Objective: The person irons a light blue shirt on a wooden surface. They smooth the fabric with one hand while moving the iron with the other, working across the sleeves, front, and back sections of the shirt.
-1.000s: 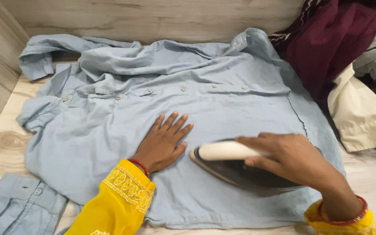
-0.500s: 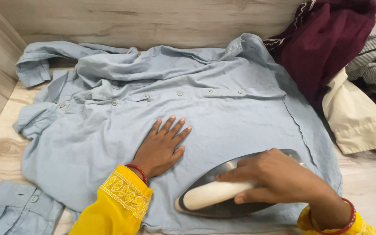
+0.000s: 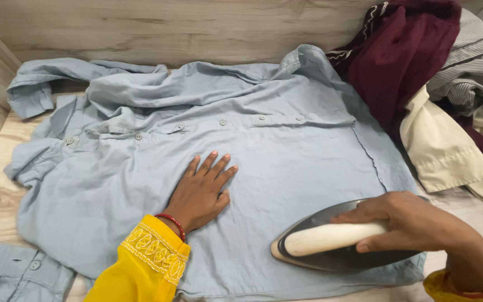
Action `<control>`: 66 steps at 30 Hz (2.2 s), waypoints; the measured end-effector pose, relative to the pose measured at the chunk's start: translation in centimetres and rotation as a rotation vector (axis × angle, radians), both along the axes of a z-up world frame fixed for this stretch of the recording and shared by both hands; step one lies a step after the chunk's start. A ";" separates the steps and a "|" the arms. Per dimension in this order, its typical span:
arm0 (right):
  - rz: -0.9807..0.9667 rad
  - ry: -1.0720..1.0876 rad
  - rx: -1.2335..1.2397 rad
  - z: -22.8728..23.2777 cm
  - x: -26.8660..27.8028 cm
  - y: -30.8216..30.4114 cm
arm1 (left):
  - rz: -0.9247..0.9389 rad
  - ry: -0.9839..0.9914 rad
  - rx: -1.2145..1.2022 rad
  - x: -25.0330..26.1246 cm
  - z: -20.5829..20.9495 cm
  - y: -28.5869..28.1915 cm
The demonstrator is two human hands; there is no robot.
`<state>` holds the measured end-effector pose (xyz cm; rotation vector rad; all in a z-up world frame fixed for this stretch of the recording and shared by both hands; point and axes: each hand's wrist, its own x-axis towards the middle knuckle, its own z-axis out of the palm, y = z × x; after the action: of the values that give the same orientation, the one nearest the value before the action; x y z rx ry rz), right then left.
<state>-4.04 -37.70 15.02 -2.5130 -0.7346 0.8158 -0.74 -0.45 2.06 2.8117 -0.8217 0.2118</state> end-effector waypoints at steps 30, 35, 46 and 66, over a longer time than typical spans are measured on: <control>-0.756 -0.567 -0.381 -2.5 12.1 -3.0 | -0.057 0.029 -0.038 -1.7 -1.4 -10.9; -0.816 -0.521 -0.483 -3.3 9.4 -4.5 | -0.064 -0.004 -0.064 -1.7 -1.5 -10.7; -0.934 -0.599 -0.435 -3.4 16.5 -6.0 | -0.069 0.019 -0.073 -1.7 -1.3 -10.6; -0.818 -0.534 -0.229 -2.7 14.5 -8.8 | -0.084 0.034 -0.073 -1.6 -1.2 -10.6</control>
<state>10.50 -46.49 12.35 -2.8798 0.3018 -0.0674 -2.35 -11.00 0.84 2.6993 -0.9029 0.1770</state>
